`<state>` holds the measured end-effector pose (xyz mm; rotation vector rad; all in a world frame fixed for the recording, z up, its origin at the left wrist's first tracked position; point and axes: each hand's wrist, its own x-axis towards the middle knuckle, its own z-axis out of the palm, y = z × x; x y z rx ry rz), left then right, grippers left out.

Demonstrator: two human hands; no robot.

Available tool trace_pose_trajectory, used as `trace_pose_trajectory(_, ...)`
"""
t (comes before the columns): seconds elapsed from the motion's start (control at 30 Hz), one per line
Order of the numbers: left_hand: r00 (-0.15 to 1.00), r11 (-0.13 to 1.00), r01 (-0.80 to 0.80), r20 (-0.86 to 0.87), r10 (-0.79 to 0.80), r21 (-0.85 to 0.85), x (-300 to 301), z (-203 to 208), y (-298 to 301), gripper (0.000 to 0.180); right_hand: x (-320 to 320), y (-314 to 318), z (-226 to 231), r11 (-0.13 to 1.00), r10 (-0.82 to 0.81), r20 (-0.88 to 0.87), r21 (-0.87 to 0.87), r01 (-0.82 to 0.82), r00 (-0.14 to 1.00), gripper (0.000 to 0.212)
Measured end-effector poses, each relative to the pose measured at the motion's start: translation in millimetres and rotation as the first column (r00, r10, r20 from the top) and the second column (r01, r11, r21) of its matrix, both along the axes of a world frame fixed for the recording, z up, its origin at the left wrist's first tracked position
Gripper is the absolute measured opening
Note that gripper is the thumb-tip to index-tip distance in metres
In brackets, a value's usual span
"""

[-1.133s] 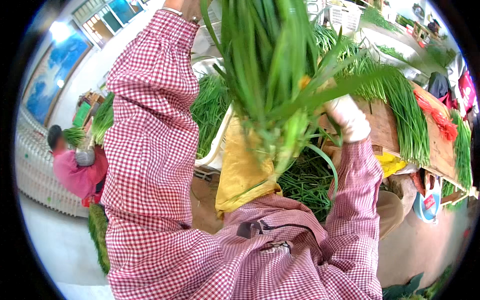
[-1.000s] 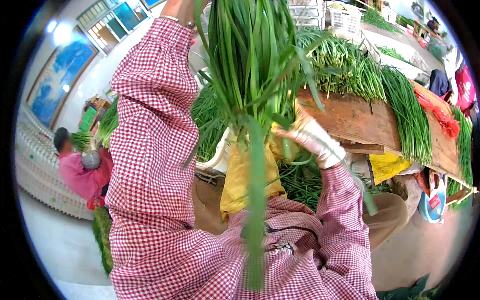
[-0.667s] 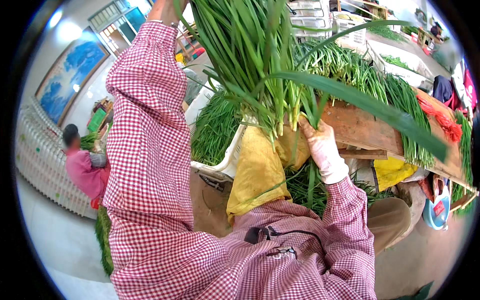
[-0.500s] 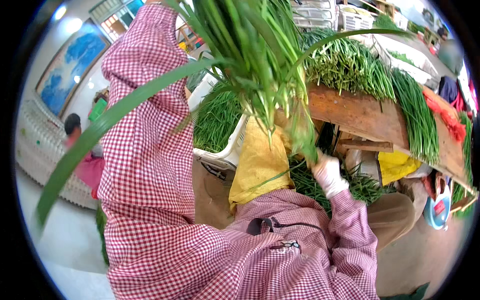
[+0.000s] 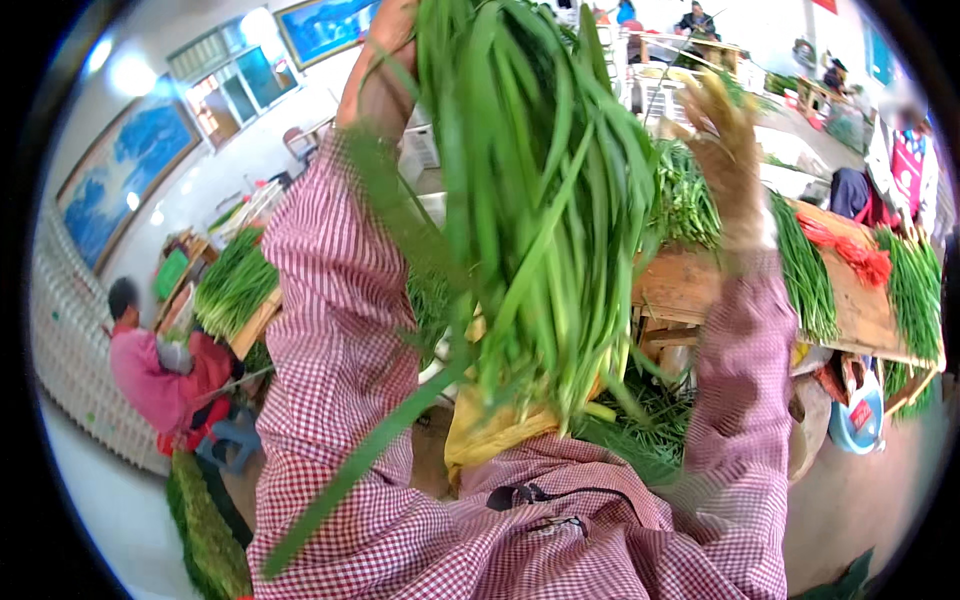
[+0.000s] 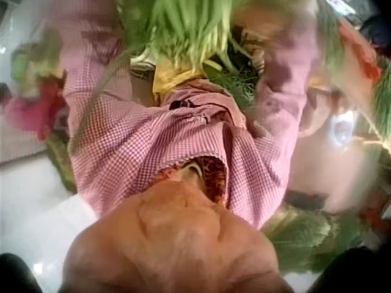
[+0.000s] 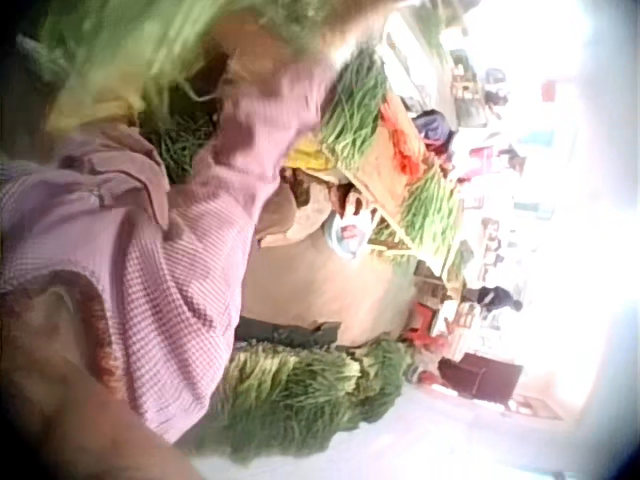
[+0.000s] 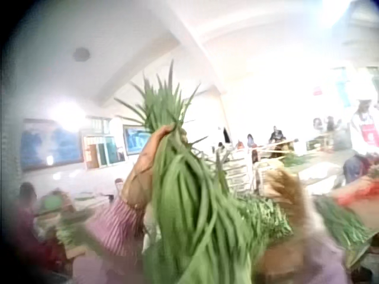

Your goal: The person sorts bundles of scallions from a plastic crate, removes individual yellowed or damaged leaves by hand, and places the cleaned bundles onto a wooden work table.

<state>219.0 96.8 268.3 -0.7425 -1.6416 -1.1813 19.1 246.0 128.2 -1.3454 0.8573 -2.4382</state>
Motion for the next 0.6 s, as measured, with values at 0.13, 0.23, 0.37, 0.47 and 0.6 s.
trace_pose_trajectory(0.13,0.746,0.88,0.418,0.468,-0.474,0.225,-36,37,-81,0.03,29,-50,-11,0.939,0.344,0.087,-0.004,-0.345,0.935,0.067)
trace_pose_trajectory(0.23,0.89,0.948,0.267,0.332,-0.311,0.173,-25,15,-83,0.028,77,-53,-66,0.832,0.525,0.255,0.05,-0.553,0.812,0.066)
trace_pose_trajectory(0.37,0.889,0.97,0.182,0.394,-0.233,0.163,-26,-7,-139,0.028,113,-31,-133,0.642,0.697,0.421,-0.006,-0.767,0.58,0.064)
trace_pose_trajectory(0.47,0.877,0.986,0.096,0.457,-0.149,0.137,9,-10,-197,0.029,134,-32,-155,0.439,0.839,0.417,-0.139,-0.888,0.35,0.063)
trace_pose_trajectory(0.6,0.83,0.941,0.134,0.483,-0.279,0.312,36,-4,-256,0.029,136,-25,-157,0.049,0.971,0.236,-0.306,-0.951,-0.025,0.062)
